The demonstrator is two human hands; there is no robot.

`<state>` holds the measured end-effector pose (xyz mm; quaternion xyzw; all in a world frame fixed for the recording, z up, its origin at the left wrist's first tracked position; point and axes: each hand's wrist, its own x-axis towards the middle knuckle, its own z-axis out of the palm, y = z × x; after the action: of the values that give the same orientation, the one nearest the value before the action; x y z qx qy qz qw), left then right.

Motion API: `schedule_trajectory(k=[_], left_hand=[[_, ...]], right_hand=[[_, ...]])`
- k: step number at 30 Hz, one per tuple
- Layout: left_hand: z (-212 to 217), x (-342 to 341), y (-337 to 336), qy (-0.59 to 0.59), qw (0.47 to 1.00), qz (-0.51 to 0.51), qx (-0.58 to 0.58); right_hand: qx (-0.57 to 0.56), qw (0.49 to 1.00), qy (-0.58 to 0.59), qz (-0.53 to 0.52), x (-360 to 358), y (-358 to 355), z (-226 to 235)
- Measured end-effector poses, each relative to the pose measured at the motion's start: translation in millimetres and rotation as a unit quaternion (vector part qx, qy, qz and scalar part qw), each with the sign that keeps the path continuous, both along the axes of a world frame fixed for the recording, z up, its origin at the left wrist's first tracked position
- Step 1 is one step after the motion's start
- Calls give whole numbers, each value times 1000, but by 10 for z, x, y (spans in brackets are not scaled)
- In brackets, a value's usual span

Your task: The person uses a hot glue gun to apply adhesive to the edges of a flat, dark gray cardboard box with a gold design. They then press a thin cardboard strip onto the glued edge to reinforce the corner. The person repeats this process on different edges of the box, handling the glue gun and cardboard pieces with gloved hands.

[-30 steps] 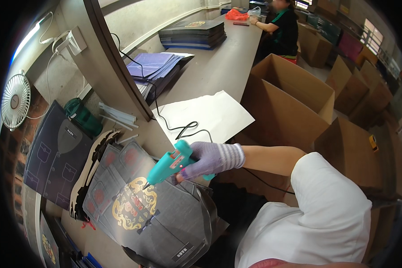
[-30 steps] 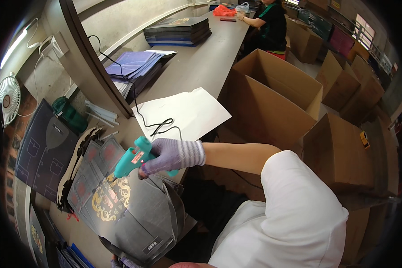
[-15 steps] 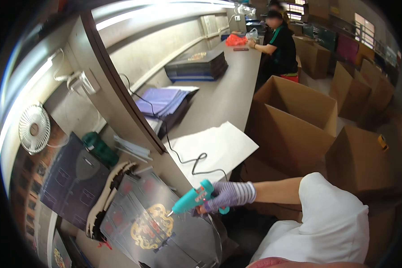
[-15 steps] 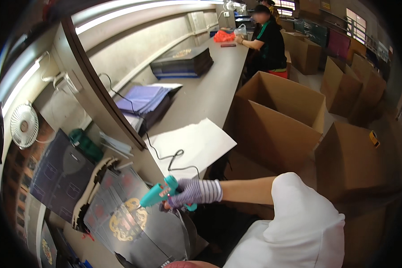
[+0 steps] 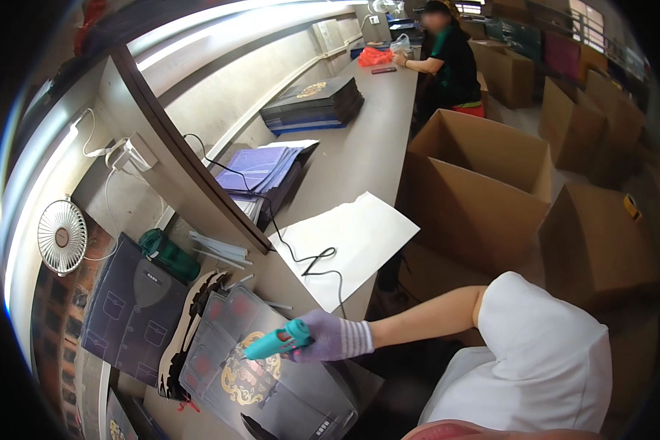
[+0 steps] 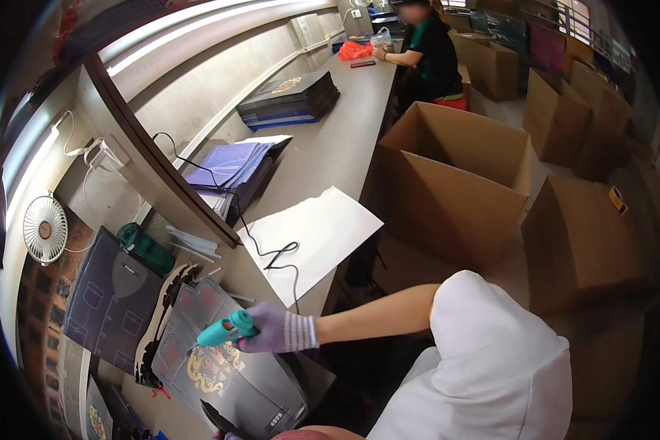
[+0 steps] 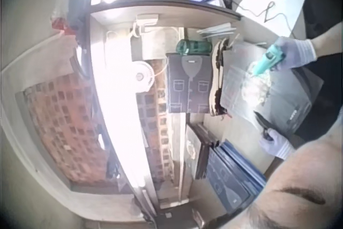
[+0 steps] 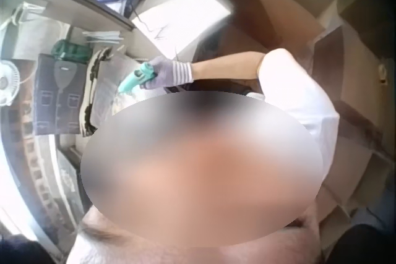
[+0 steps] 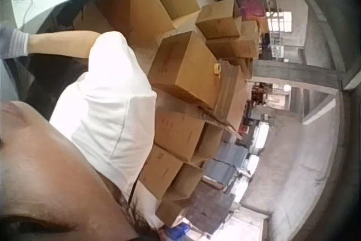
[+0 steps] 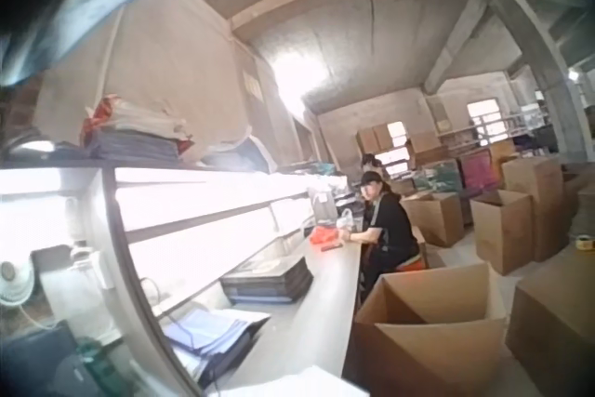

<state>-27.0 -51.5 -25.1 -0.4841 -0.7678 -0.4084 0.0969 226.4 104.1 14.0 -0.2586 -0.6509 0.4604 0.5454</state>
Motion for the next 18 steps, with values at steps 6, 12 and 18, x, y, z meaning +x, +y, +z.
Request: schedule_trajectory(k=[6,12,18], left_hand=[[-17,6,28,-28,1000,-14,2],[72,57,35,-36,999,-15,11],[34,-118,-17,-90,995,-39,11]], right_hand=[[82,996,-31,-35,-92,178,-123],[77,993,-82,-24,-85,279,-125],[165,968,-168,83,-128,493,122]])
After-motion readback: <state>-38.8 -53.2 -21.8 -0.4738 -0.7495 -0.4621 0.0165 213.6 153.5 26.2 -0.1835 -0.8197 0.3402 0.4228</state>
